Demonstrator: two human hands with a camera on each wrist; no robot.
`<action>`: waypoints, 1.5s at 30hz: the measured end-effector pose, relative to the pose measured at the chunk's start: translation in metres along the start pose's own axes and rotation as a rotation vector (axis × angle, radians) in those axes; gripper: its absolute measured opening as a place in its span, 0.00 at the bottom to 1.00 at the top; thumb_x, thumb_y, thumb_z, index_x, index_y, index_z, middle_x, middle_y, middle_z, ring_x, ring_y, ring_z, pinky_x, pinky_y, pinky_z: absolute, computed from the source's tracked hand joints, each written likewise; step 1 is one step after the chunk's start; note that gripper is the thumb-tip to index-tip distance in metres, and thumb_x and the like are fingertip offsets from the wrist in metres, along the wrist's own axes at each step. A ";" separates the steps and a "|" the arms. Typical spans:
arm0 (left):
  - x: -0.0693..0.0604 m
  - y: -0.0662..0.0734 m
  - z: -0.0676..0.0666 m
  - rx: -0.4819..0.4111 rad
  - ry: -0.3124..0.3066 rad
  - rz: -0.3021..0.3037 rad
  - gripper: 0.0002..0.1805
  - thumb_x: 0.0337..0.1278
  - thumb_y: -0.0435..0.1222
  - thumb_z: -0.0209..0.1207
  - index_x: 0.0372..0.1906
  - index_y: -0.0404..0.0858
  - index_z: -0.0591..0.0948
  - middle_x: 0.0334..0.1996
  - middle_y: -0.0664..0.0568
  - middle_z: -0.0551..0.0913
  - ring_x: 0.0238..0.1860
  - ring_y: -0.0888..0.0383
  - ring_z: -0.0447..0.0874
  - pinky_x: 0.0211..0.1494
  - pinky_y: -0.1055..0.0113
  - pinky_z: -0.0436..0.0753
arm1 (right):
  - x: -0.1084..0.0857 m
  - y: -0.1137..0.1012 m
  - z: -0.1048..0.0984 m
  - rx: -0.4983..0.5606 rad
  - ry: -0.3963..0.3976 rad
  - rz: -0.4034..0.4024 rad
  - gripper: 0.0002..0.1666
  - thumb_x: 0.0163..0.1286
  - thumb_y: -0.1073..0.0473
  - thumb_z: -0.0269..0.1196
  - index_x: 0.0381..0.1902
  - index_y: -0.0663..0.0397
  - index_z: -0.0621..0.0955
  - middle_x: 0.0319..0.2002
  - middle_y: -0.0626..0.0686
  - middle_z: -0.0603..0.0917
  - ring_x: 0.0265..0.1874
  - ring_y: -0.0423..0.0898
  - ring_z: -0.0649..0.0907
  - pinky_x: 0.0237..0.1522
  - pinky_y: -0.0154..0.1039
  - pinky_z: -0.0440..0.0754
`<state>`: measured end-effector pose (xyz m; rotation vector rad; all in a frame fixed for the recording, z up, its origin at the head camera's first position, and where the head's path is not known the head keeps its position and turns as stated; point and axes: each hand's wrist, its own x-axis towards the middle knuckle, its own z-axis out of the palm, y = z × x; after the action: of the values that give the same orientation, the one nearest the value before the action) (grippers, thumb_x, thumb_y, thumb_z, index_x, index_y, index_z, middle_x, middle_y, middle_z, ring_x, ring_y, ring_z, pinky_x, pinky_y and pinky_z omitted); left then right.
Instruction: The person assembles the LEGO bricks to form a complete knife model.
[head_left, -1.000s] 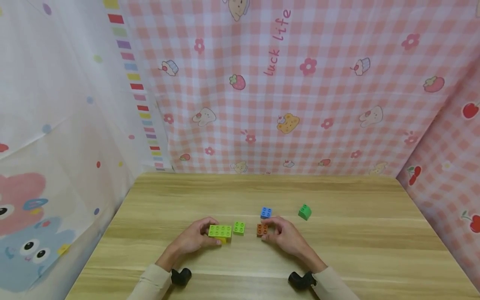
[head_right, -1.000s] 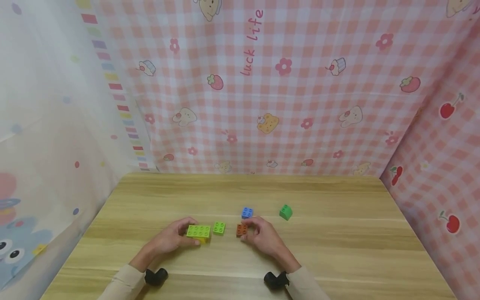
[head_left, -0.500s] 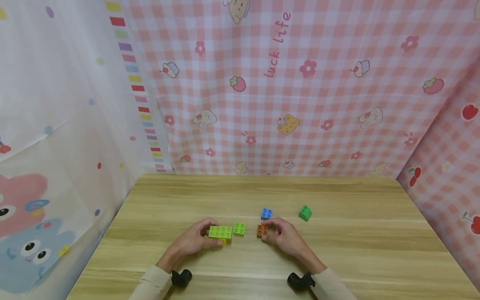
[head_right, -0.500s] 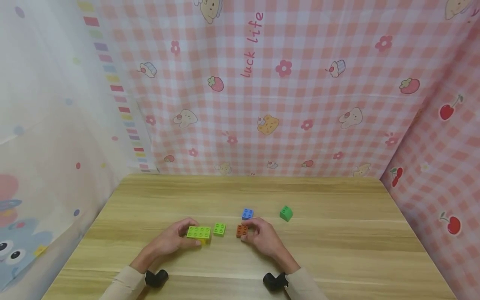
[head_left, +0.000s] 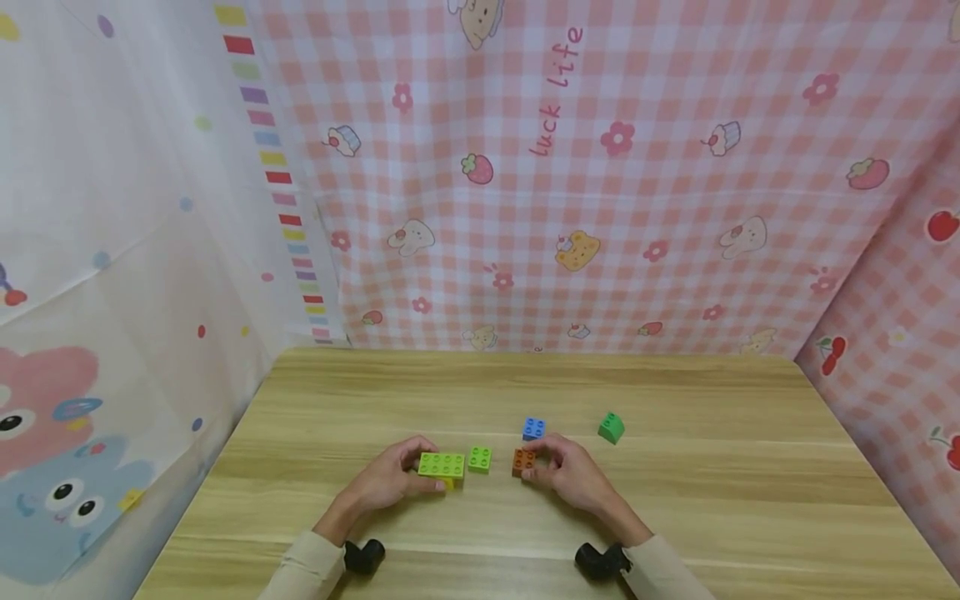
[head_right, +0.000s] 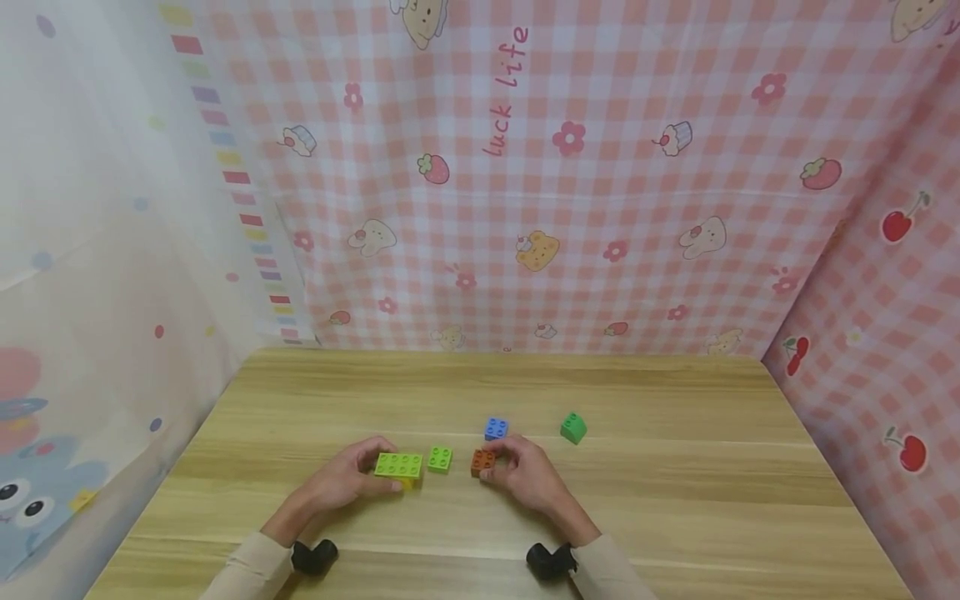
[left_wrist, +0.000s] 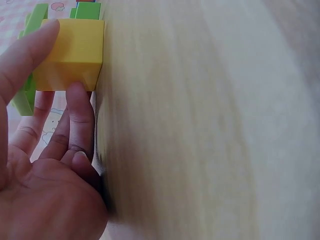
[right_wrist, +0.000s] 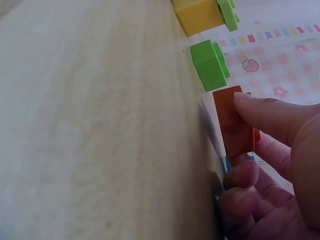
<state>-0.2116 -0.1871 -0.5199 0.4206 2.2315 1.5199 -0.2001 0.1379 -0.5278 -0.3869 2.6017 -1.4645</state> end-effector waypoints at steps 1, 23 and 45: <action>0.000 0.001 0.000 -0.002 0.002 -0.002 0.21 0.50 0.39 0.73 0.48 0.41 0.78 0.43 0.50 0.83 0.46 0.53 0.79 0.49 0.59 0.72 | 0.000 0.000 0.000 0.000 -0.004 -0.001 0.19 0.61 0.57 0.72 0.51 0.48 0.84 0.41 0.49 0.81 0.24 0.40 0.72 0.25 0.32 0.69; 0.000 0.002 -0.001 -0.013 0.007 -0.008 0.21 0.49 0.38 0.74 0.48 0.40 0.79 0.43 0.50 0.83 0.45 0.52 0.78 0.49 0.59 0.71 | 0.015 -0.038 0.003 0.067 -0.024 -0.083 0.20 0.64 0.54 0.70 0.54 0.46 0.82 0.41 0.49 0.83 0.24 0.39 0.73 0.24 0.31 0.71; 0.000 -0.001 0.000 -0.018 0.016 0.006 0.20 0.50 0.37 0.73 0.47 0.40 0.79 0.42 0.50 0.83 0.45 0.52 0.79 0.49 0.58 0.72 | 0.034 -0.086 0.035 0.124 -0.067 -0.183 0.18 0.65 0.56 0.70 0.53 0.45 0.83 0.47 0.46 0.84 0.19 0.37 0.71 0.20 0.31 0.69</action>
<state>-0.2116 -0.1870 -0.5207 0.4114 2.2288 1.5496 -0.2114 0.0572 -0.4723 -0.6622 2.4632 -1.6285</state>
